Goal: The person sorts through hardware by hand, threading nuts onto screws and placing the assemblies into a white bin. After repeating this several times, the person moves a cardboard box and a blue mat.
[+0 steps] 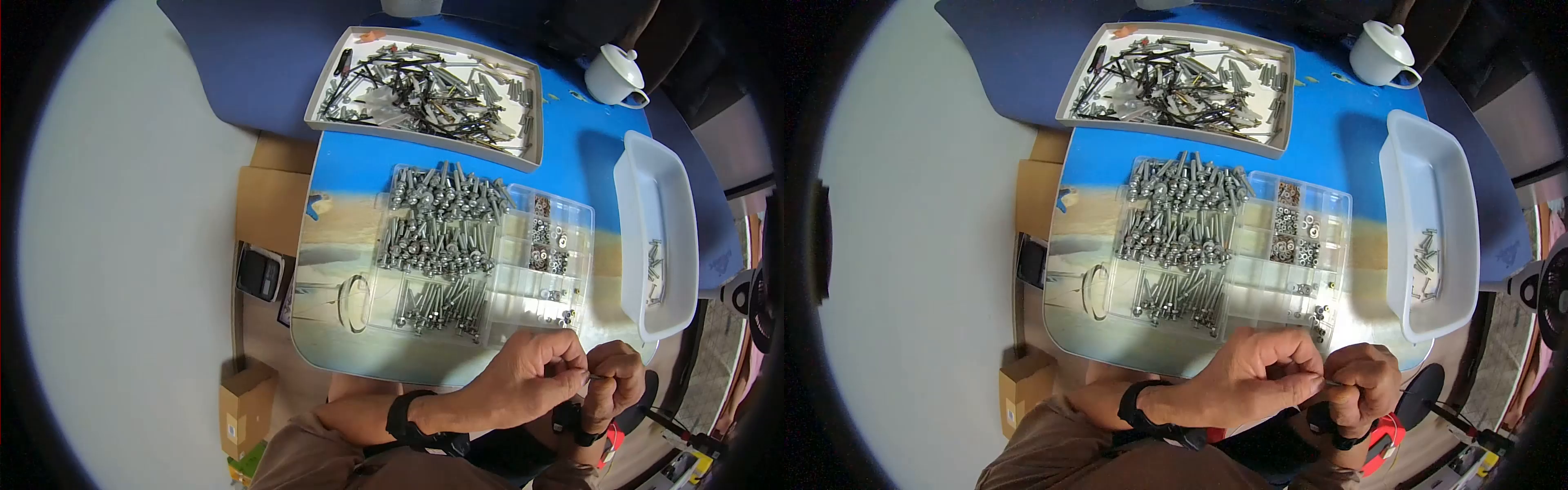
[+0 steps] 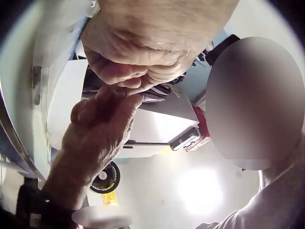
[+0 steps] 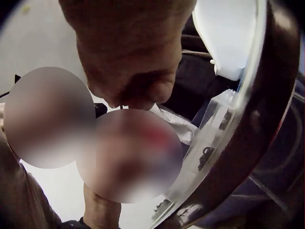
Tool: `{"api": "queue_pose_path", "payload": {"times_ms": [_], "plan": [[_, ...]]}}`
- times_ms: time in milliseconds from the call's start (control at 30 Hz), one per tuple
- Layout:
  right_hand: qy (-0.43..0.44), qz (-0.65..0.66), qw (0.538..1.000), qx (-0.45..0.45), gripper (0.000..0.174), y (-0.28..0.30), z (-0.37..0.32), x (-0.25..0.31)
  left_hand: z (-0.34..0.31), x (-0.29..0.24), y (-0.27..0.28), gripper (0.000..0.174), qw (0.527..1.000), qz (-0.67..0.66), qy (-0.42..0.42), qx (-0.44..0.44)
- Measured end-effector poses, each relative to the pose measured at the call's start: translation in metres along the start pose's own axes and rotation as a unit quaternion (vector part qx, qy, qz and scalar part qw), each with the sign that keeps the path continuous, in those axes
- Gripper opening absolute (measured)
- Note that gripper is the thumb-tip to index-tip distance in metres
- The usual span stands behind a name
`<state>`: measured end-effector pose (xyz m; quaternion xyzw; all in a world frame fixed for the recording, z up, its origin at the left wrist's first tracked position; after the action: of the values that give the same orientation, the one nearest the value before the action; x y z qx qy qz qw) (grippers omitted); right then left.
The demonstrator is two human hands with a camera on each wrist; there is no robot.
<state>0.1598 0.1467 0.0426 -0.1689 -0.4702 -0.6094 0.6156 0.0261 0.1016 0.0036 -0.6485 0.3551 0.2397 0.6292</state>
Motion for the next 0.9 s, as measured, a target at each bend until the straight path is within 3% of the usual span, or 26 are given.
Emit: {"api": "queue_pose_path", "payload": {"times_ms": [100,167,300,433,567,833,900], "plan": [[0.027,-0.029,0.999,0.028,0.033,-0.007,0.007,0.005,-0.005,-0.012,0.002,0.006,0.992,0.107,-0.058,-0.012],[0.042,-0.035,0.997,0.050,0.033,-0.010,0.009,0.006,-0.011,-0.029,-0.001,0.009,0.956,0.239,-0.165,-0.043],[0.052,-0.064,0.994,0.076,0.040,-0.015,0.010,0.008,-0.017,-0.036,-0.005,0.015,0.910,0.336,-0.237,-0.054],[0.009,-0.041,0.993,0.111,0.044,-0.021,0.009,0.001,-0.018,-0.033,-0.004,0.016,0.897,0.373,-0.231,-0.052],[0.025,-0.064,0.992,0.105,0.042,-0.026,0.015,0.013,-0.018,-0.039,0.000,0.015,0.901,0.364,-0.229,-0.063],[-0.039,-0.013,0.981,0.189,0.041,-0.029,0.013,0.003,-0.018,-0.044,0.002,0.014,0.891,0.390,-0.227,-0.052],[-0.013,-0.021,0.981,0.194,0.042,-0.028,0.013,0.001,-0.019,-0.044,0.002,0.014,0.891,0.393,-0.223,-0.044]]}}
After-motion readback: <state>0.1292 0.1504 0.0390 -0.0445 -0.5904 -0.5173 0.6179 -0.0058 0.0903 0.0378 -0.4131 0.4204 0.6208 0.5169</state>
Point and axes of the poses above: each hand's wrist, its own z-axis towards the middle knuckle, its own y-axis out of the back of the hand, x = y × z, the point moved 7 cm from there along z, towards the middle knuckle, and after that the axes turned 2 degrees about -z, right-handed, at the moved point
